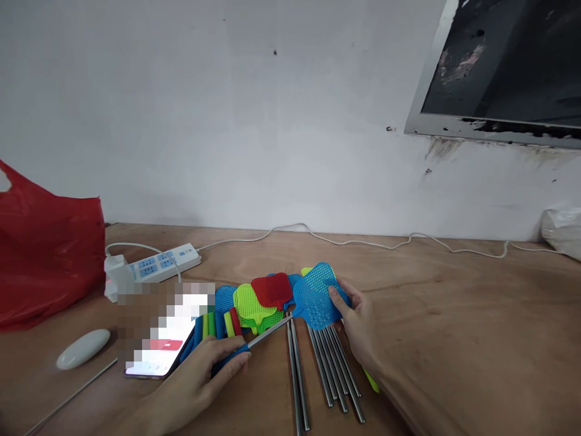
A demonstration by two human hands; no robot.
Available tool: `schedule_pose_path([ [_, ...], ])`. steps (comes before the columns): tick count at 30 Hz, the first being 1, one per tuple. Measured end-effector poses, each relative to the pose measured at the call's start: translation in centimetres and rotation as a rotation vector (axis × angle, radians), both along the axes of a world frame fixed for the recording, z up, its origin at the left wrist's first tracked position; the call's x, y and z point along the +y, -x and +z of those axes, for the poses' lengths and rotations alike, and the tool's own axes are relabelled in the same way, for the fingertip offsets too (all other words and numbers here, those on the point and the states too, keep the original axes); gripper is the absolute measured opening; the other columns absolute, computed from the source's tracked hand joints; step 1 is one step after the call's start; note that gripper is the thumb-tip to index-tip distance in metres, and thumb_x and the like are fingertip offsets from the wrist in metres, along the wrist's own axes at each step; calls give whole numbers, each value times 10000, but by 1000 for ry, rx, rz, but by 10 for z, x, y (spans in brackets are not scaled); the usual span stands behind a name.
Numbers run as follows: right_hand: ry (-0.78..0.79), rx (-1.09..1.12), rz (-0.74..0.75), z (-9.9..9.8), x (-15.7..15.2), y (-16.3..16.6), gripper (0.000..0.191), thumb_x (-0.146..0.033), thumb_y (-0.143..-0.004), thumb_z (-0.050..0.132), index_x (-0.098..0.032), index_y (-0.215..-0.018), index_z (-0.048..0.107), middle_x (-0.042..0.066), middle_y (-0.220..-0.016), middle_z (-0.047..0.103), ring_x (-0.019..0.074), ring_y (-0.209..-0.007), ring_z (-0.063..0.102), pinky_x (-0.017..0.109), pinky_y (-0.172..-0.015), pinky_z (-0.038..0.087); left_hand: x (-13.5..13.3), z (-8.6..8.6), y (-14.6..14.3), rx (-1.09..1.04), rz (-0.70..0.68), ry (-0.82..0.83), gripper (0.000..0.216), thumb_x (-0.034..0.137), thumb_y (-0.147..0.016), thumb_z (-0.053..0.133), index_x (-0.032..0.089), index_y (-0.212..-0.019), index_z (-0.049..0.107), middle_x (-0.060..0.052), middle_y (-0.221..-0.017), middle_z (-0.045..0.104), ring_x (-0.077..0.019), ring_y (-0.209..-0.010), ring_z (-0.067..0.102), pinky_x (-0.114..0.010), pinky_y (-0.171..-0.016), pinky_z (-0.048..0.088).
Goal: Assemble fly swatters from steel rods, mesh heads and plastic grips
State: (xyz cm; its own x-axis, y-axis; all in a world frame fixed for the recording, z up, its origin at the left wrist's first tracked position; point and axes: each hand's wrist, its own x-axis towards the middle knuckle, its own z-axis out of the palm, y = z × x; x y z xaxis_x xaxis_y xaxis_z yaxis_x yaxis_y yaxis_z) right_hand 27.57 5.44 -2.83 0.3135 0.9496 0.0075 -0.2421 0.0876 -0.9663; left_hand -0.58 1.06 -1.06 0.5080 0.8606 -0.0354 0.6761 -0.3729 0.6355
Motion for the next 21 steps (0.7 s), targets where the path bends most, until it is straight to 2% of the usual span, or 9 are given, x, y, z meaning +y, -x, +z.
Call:
schedule_pose_path([
  [4,-22,-17,7,0,0,3,543,-504,-662,832,-211,-1105,718,-10,-732,704,122,-471,539,214,-354,399,2,4,0,-2,25,-19,430,503,-1015,350,213,-851,621,-30,-813,632,-235,-836,570,-315,-740,392],
  [9,-38,-13,22,2,4,1,538,-483,-660,840,-201,-1102,720,-37,-620,645,98,-403,466,207,-327,345,3,1,0,15,25,-20,451,536,-1014,351,210,-850,617,-22,-790,615,-225,-805,573,-307,-710,401],
  [11,-22,31,-42,4,6,-3,527,-466,-637,849,-203,-1075,721,-12,-671,691,127,-446,527,226,-357,392,2,0,1,10,9,-29,425,542,-1012,359,222,-942,632,-21,-837,635,-222,-815,580,-304,-713,412],
  [13,-12,88,-122,7,8,-6,494,-445,-610,859,-205,-1019,719,21,-748,734,172,-529,605,253,-398,441,1,-1,3,15,-16,-39,429,547,-1013,355,231,-944,636,-17,-836,644,-220,-805,587,-304,-713,420],
  [16,-27,166,-171,10,7,-7,394,-427,-598,878,-218,-879,699,-5,-658,693,156,-494,574,237,-377,406,0,-6,8,-14,-49,-53,446,548,-1023,324,245,-1001,651,-25,-892,674,-230,-845,611,-317,-763,452],
  [19,-57,185,-52,14,-1,1,374,-545,-668,825,-226,-715,634,-43,-549,585,98,-404,452,207,-334,340,-1,-14,11,-62,-15,-29,459,560,-1017,340,276,-1277,589,-47,-1039,691,-259,-965,623,-348,-870,478],
  [21,-63,125,133,16,-11,12,424,-627,-683,780,-224,-739,663,6,-663,655,127,-491,537,213,-362,389,-1,-19,13,-80,29,1,488,570,-1008,366,287,-1367,536,-53,-1083,690,-271,-1014,619,-364,-923,476],
])
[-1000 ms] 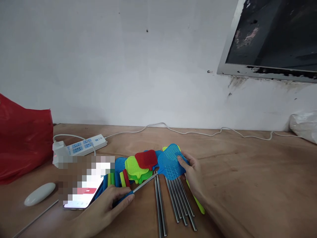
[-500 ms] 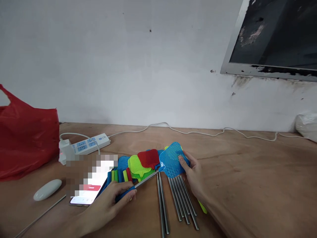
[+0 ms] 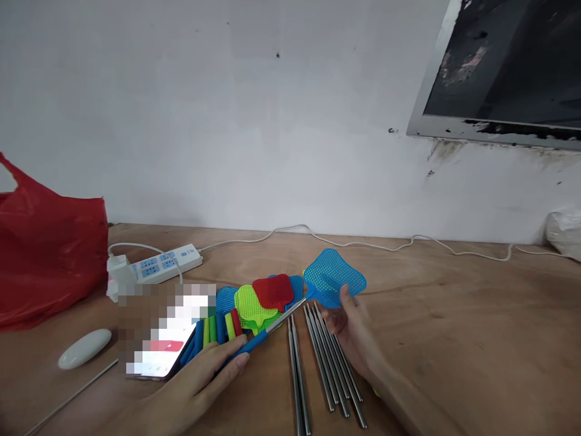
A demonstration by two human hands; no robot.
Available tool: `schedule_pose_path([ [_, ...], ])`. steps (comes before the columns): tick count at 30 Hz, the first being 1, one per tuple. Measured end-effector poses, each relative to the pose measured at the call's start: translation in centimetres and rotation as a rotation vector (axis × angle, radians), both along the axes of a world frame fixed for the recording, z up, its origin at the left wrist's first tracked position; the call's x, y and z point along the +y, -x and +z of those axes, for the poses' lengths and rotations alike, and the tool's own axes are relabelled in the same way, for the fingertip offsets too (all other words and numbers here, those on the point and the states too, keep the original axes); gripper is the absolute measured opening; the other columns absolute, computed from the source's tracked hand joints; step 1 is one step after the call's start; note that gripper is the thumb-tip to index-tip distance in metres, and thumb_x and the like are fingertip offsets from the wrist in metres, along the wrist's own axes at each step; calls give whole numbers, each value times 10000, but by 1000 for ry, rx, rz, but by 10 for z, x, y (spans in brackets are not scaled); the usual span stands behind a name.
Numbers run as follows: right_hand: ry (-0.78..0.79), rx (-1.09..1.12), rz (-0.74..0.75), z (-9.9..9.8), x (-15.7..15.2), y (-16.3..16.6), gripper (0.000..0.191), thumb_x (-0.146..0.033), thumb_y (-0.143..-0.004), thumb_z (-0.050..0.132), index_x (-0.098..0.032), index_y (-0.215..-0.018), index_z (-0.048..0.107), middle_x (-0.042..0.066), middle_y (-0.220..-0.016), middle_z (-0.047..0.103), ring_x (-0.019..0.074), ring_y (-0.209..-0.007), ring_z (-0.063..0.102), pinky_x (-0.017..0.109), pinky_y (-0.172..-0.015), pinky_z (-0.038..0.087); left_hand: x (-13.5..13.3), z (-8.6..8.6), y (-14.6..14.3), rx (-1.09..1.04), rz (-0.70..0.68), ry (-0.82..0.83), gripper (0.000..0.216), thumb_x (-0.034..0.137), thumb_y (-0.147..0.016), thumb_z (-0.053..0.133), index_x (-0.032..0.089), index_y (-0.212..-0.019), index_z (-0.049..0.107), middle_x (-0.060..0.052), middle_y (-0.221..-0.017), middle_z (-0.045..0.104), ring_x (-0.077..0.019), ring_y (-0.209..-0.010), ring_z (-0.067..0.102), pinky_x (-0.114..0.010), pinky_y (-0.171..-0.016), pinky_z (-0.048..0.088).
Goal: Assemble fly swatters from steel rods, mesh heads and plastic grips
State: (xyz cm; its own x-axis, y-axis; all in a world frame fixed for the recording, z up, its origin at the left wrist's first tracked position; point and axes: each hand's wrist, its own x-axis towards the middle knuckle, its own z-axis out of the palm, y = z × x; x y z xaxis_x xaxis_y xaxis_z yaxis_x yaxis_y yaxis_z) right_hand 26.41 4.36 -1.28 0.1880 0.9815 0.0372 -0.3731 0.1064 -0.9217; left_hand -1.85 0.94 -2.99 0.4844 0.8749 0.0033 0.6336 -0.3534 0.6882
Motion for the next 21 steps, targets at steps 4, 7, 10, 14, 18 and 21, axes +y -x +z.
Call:
schedule_pose_path([
  [4,-4,-120,388,-2,-16,21,350,-504,-733,800,-206,-907,737,63,-891,705,144,-633,599,216,-439,461,-1,1,-2,-22,-8,29,465,578,-1010,364,281,-1303,570,-41,-1053,682,-255,-1002,612,-343,-921,472],
  [7,-20,-77,391,-6,-20,28,296,-485,-796,753,-202,-882,734,50,-853,695,141,-646,603,216,-473,478,-5,13,-5,-4,-125,50,435,560,-1032,314,258,-1102,620,-14,-913,657,-209,-871,604,-288,-803,467],
  [10,12,-35,295,-5,-19,26,338,-536,-790,739,-203,-824,695,21,-717,670,127,-537,555,212,-428,423,-7,26,-9,8,-202,45,451,521,-1054,250,248,-992,604,-6,-905,650,-193,-851,581,-277,-780,435],
  [14,11,-186,65,0,-11,12,413,-607,-759,724,-197,-793,682,-38,-486,524,116,-419,417,235,-418,323,-5,32,-10,40,-178,-43,423,480,-1060,263,236,-924,582,1,-824,630,-187,-785,571,-279,-729,403],
  [18,-56,-572,-81,-4,5,-12,453,-640,-793,649,-212,-937,689,-62,-464,471,142,-418,388,262,-442,255,0,24,-10,97,-212,-186,361,398,-1063,312,228,-865,560,13,-698,590,-169,-652,555,-277,-612,344],
  [21,-163,-1022,-178,-9,19,-34,406,-593,-883,496,-218,-874,651,-27,-501,526,188,-486,489,290,-507,306,2,19,-10,155,-260,-296,312,320,-1059,326,221,-877,559,-4,-722,626,-173,-630,574,-293,-570,301],
])
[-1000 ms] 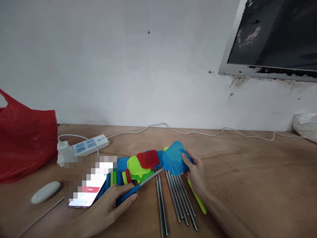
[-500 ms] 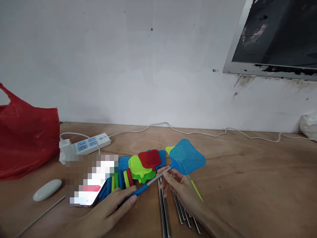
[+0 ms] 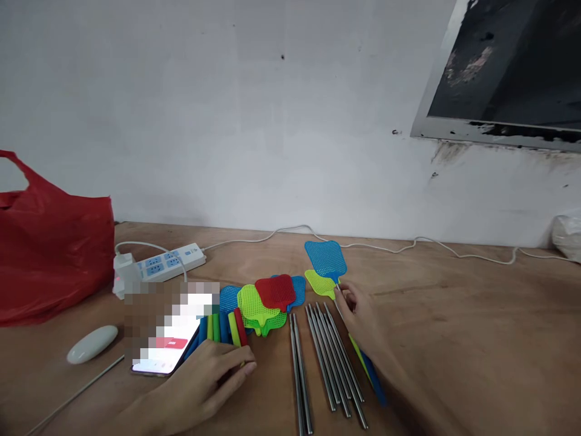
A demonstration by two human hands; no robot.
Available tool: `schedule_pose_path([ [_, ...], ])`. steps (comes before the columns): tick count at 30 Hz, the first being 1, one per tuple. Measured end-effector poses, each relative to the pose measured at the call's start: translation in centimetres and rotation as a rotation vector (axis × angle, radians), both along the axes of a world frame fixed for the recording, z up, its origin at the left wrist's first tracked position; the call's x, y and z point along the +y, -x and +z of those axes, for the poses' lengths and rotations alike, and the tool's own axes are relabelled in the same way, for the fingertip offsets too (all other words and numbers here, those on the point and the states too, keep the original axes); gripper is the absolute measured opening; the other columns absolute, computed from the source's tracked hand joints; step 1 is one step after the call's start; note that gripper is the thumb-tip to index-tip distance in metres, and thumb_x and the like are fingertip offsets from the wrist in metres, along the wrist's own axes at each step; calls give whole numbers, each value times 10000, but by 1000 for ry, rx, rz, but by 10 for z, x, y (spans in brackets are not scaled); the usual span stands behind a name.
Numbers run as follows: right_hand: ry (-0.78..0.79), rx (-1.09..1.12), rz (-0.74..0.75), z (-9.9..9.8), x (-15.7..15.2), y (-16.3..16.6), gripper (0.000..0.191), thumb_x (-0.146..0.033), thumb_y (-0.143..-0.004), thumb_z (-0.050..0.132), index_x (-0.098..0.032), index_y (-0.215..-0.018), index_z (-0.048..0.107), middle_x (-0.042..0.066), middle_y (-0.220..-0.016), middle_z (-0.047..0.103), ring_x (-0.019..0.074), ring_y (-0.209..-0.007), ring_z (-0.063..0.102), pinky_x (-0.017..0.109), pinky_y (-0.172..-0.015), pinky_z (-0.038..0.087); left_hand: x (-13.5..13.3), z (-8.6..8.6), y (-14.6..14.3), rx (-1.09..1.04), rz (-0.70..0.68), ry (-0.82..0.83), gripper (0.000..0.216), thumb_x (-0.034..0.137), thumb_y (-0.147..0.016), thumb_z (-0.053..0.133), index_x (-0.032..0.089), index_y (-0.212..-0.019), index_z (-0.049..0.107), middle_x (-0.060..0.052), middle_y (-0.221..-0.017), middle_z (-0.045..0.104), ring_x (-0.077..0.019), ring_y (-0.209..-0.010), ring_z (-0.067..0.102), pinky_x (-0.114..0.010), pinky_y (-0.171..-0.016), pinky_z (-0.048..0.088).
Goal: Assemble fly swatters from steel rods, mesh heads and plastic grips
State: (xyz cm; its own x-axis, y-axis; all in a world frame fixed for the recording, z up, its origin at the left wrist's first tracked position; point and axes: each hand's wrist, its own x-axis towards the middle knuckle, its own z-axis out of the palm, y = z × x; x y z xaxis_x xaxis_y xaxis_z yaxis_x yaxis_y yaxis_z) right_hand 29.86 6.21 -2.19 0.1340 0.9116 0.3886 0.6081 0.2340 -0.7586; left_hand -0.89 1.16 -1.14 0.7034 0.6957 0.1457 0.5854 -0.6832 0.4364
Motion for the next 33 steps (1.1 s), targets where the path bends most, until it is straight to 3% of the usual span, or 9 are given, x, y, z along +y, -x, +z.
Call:
schedule_pose_path([
  [1,13,-179,-54,-2,4,-7,397,-569,-903,451,-227,-856,648,-20,-503,542,199,-489,510,295,-513,302,1,-1,0,21,-8,-33,309,303,-1057,326,218,-868,555,-11,-733,637,-176,-632,583,-297,-569,295],
  [4,31,-306,-89,-7,12,-23,324,-505,-868,510,-237,-757,654,18,-551,608,226,-537,557,303,-537,288,1,-3,-1,80,-19,-87,327,280,-1056,321,213,-815,532,-17,-726,644,-178,-631,599,-304,-569,286],
  [14,58,-467,-104,-29,15,-30,286,-475,-837,582,-235,-700,656,39,-574,623,215,-585,571,296,-560,297,2,-4,-1,134,-43,-90,333,278,-1066,307,212,-808,506,-10,-739,645,-173,-638,604,-304,-574,288],
  [22,29,-504,-56,-21,10,-24,264,-424,-890,527,-217,-776,647,33,-592,611,202,-572,556,293,-545,306,4,-10,0,105,-40,-130,308,264,-1058,327,215,-819,515,-3,-734,641,-173,-630,599,-298,-565,280],
  [25,22,-508,28,-12,2,-11,285,-425,-925,495,-220,-775,625,6,-573,582,179,-538,532,288,-543,322,4,-11,0,63,-32,-145,284,243,-1048,347,214,-832,529,3,-725,632,-171,-618,588,-290,-558,283],
  [29,37,-551,371,0,-17,13,207,-373,-936,524,-222,-832,619,-12,-628,595,163,-590,551,275,-576,342,5,-10,0,-12,-10,-177,273,221,-1036,362,208,-836,547,-7,-749,632,-175,-647,590,-277,-575,315],
  [33,34,-583,520,3,-32,32,141,-345,-878,608,-216,-824,592,-23,-679,592,145,-620,530,263,-583,305,6,-9,-1,-73,23,-207,274,203,-1023,377,200,-815,557,-25,-783,632,-187,-701,595,-274,-604,350],
])
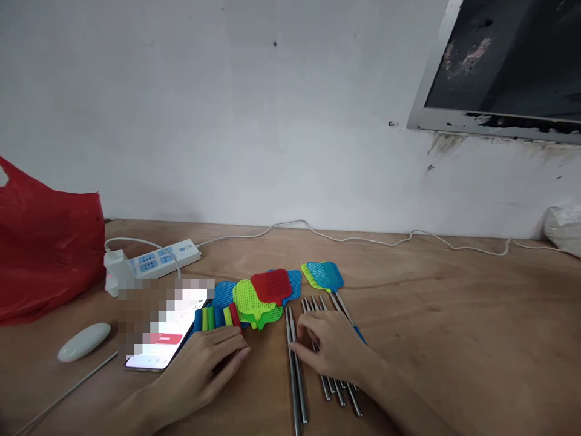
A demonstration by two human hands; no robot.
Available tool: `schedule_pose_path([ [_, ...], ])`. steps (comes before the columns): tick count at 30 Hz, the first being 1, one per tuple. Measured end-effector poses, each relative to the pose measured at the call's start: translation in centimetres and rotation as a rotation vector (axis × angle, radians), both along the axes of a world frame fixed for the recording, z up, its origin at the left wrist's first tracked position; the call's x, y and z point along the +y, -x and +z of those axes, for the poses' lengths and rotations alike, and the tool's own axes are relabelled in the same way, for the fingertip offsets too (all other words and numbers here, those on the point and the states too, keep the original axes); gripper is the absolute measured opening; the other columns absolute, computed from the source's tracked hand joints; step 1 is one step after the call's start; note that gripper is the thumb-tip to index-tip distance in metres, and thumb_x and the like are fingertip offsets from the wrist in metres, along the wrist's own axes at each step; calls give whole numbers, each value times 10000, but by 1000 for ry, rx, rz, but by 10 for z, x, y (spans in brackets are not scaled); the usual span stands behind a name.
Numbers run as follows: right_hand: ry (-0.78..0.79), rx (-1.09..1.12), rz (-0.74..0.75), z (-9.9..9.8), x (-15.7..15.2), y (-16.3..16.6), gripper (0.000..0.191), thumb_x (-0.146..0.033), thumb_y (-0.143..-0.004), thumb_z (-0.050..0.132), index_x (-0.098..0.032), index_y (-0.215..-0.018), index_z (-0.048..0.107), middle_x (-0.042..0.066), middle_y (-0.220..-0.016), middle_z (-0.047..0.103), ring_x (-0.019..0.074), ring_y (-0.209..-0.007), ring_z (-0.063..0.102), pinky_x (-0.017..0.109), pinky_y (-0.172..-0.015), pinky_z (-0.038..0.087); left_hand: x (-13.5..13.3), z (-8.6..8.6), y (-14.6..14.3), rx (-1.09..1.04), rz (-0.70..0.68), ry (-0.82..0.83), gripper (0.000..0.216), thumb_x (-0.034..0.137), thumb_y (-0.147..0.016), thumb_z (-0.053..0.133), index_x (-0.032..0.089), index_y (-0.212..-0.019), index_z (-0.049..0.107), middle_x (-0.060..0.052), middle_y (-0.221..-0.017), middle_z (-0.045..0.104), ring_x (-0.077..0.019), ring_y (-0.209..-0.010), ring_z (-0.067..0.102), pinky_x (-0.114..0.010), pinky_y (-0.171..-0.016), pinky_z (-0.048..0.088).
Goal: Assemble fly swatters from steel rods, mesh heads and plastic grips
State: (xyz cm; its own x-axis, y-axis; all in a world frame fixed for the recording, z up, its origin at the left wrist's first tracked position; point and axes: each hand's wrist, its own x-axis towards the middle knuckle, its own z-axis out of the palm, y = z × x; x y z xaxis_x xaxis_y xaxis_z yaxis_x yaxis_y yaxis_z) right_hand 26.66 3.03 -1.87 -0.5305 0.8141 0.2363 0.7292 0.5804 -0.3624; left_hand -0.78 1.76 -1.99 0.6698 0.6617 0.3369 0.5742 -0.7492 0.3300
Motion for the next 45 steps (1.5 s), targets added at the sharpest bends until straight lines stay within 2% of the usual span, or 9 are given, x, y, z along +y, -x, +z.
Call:
schedule_pose_path([
  [8,16,-43,-65,-4,-5,6,102,-238,-758,608,-210,-724,517,-20,-698,610,143,-630,509,275,-590,254,0,0,0,-8,6,0,274,198,-1020,383,199,-814,563,-24,-783,625,-190,-704,589,-278,-603,365],
  [20,94,-75,-255,-3,-11,17,136,-244,-676,606,-203,-580,518,8,-611,628,156,-599,503,294,-586,231,-1,1,-2,-17,9,-11,276,191,-1013,390,201,-796,560,-22,-767,629,-186,-689,598,-279,-590,374],
  [23,126,75,-250,-5,-8,14,154,-217,-638,611,-203,-541,493,-18,-542,566,136,-553,463,282,-575,250,-1,1,-2,-60,45,-51,275,187,-1010,395,206,-797,567,-19,-757,633,-192,-695,604,-289,-612,394],
  [26,298,398,-237,-8,-2,11,180,-222,-618,610,-211,-524,457,-57,-475,424,107,-484,375,263,-520,239,1,2,-1,-98,107,-98,242,188,-1001,403,211,-843,584,-34,-818,653,-216,-762,618,-319,-674,433],
  [30,486,740,-237,-8,7,5,227,-377,-677,601,-221,-591,461,-64,-540,360,105,-501,344,238,-484,260,8,1,2,-68,252,-244,196,254,-977,456,190,-1111,584,-100,-1063,668,-282,-958,620,-415,-811,470],
  [33,586,970,-289,-8,9,2,303,-479,-705,623,-225,-646,471,-78,-542,318,91,-472,276,221,-445,222,14,-6,7,7,402,-392,472,416,-934,546,144,-1317,497,-166,-1250,621,-354,-1147,565,-515,-968,427],
  [36,666,1153,-333,-8,7,1,333,-491,-676,709,-210,-680,530,-81,-542,342,77,-470,242,209,-438,184,18,-14,10,102,462,-443,722,610,-874,576,107,-1377,451,-205,-1309,595,-388,-1228,529,-576,-1080,332],
  [40,697,1232,-329,-8,5,4,334,-466,-655,765,-195,-642,569,-69,-533,373,75,-473,269,207,-439,194,18,-21,12,136,436,-440,785,740,-814,562,114,-1287,533,-207,-1282,618,-408,-1246,523,-615,-1116,276],
  [45,707,1275,-417,-10,6,9,328,-459,-592,796,-197,-682,621,-73,-517,398,77,-454,306,200,-411,217,19,-20,12,102,397,-392,744,695,-750,681,143,-1235,559,-196,-1296,609,-423,-1268,504,-654,-1113,279],
])
